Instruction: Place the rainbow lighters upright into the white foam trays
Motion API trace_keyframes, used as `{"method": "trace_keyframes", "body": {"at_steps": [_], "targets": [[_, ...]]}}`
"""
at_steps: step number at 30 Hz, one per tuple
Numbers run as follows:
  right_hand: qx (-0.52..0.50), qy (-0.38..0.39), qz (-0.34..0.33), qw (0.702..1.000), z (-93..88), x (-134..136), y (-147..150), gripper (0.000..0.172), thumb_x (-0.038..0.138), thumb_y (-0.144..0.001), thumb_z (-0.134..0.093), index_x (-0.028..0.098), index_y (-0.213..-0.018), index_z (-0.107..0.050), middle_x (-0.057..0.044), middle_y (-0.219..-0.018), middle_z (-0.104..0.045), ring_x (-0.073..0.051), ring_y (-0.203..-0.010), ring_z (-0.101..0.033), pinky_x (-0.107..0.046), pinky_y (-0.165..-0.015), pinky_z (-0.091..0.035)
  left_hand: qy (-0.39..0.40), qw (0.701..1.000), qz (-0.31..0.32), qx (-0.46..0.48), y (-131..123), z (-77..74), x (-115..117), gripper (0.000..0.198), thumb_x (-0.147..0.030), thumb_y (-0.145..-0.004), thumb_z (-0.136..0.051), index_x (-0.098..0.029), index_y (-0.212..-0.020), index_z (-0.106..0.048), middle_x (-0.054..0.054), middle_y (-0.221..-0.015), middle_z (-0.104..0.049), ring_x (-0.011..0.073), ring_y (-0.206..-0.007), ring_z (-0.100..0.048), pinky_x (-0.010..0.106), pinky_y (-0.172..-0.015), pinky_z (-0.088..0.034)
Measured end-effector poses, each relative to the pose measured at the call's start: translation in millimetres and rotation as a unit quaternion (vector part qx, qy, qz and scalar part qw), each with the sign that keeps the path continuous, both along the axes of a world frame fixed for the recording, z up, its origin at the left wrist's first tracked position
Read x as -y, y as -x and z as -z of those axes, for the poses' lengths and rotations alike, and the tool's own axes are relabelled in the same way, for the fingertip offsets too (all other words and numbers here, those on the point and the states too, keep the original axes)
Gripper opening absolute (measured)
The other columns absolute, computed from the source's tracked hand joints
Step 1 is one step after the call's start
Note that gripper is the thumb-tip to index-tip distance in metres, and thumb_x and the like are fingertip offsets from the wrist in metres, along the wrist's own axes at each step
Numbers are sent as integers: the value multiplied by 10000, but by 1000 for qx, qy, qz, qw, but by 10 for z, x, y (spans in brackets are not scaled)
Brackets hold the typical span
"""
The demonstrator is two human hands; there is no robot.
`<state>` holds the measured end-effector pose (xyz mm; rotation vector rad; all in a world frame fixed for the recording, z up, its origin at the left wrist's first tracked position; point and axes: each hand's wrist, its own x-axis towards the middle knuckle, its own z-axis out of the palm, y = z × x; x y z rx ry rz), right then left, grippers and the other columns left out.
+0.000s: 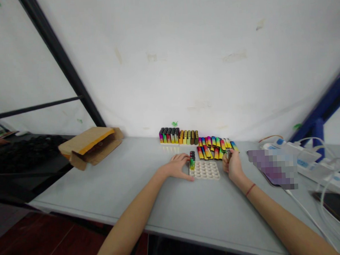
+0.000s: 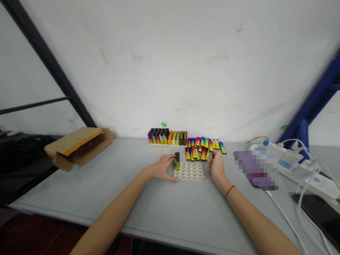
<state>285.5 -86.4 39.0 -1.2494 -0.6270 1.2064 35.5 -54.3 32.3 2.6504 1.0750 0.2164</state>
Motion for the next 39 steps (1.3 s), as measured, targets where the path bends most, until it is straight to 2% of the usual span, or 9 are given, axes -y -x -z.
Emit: {"method": "trace_keyframes", "body": {"at_steps": [4, 11, 18, 22, 25, 31, 35, 37, 39], "targets": [[1, 3, 10, 1000, 13, -10, 6, 453, 502, -864, -268, 242, -497, -226, 75, -323, -169, -67, -263, -120, -216, -286, -77, 3, 1000, 0, -1, -4, -8, 6, 943, -755, -588, -663, -154, -1286, -465, 156, -1391, -395, 357, -1321, -313, 449, -1112, -197], [35, -8, -4, 999, 33, -2, -30, 521, 655, -818, -240, 253, -486, -236, 66, -334, -179, -76, -272, -128, -233, -280, -99, 8, 1000, 0, 0, -1, -11, 7, 941, -757, -585, -663, -175, -1294, -456, 147, -1399, -391, 350, -1324, -307, 447, -1112, -189], [47, -44, -57, 996, 105, -42, -109, 509, 651, -829, -140, 268, -501, -205, 62, -339, -152, -94, -283, -114, -244, -285, -107, 13, 1000, 0, -1, 0, -28, 11, 947, -746, -590, -670, -161, -1301, -449, 157, -1405, -383, 353, -1327, -300, 456, -1116, -179], [52, -37, -35, 997, 88, -31, -84, 522, 690, -809, -183, 265, -509, -224, 68, -343, -167, -88, -282, -122, -235, -284, -113, 13, 1000, 0, -1, -4, -35, 20, 940, -735, -594, -677, -154, -1298, -450, 161, -1401, -385, 354, -1326, -301, 453, -1116, -181], [22, -20, -13, 999, 40, -1, -50, 505, 649, -815, -235, 257, -498, -242, 65, -342, -176, -82, -280, -131, -224, -288, -107, 14, 1000, -3, -5, -5, -42, 27, 930, -728, -595, -683, -159, -1294, -452, 157, -1402, -385, 349, -1331, -295, 446, -1117, -180], [-9, -27, -38, 999, 27, 3, -76, 487, 613, -824, -180, 256, -493, -212, 55, -340, -160, -91, -281, -122, -239, -296, -100, 12, 1000, -3, -10, 0, -39, 24, 936, -735, -601, -672, -155, -1300, -447, 156, -1408, -377, 350, -1338, -284, 440, -1119, -175], [27, -28, -41, 998, 70, -15, -86, 501, 651, -824, -180, 256, -520, -239, 62, -351, -166, -94, -290, -134, -244, -297, -123, 14, 1000, -4, -6, -5, -42, 25, 923, -735, -596, -676, -168, -1290, -456, 153, -1403, -384, 354, -1332, -292, 453, -1115, -178], [60, -53, -46, 996, 66, -4, -52, 513, 681, -824, -223, 251, -552, -294, 62, -375, -213, -95, -304, -181, -245, -304, -169, 15, 1000, -3, -3, -8, -46, 29, 929, -735, -593, -678, -164, -1291, -454, 158, -1404, -382, 353, -1331, -295, 453, -1114, -180], [96, -112, -48, 988, 31, 31, 7, 497, 692, -823, -297, 245, -612, -346, 61, -424, -280, -100, -336, -256, -244, -330, -236, 15, 1000, -4, 0, -11, -45, 31, 934, -734, -588, -681, -163, -1291, -455, 159, -1402, -385, 353, -1333, -294, 451, -1114, -182]]}}
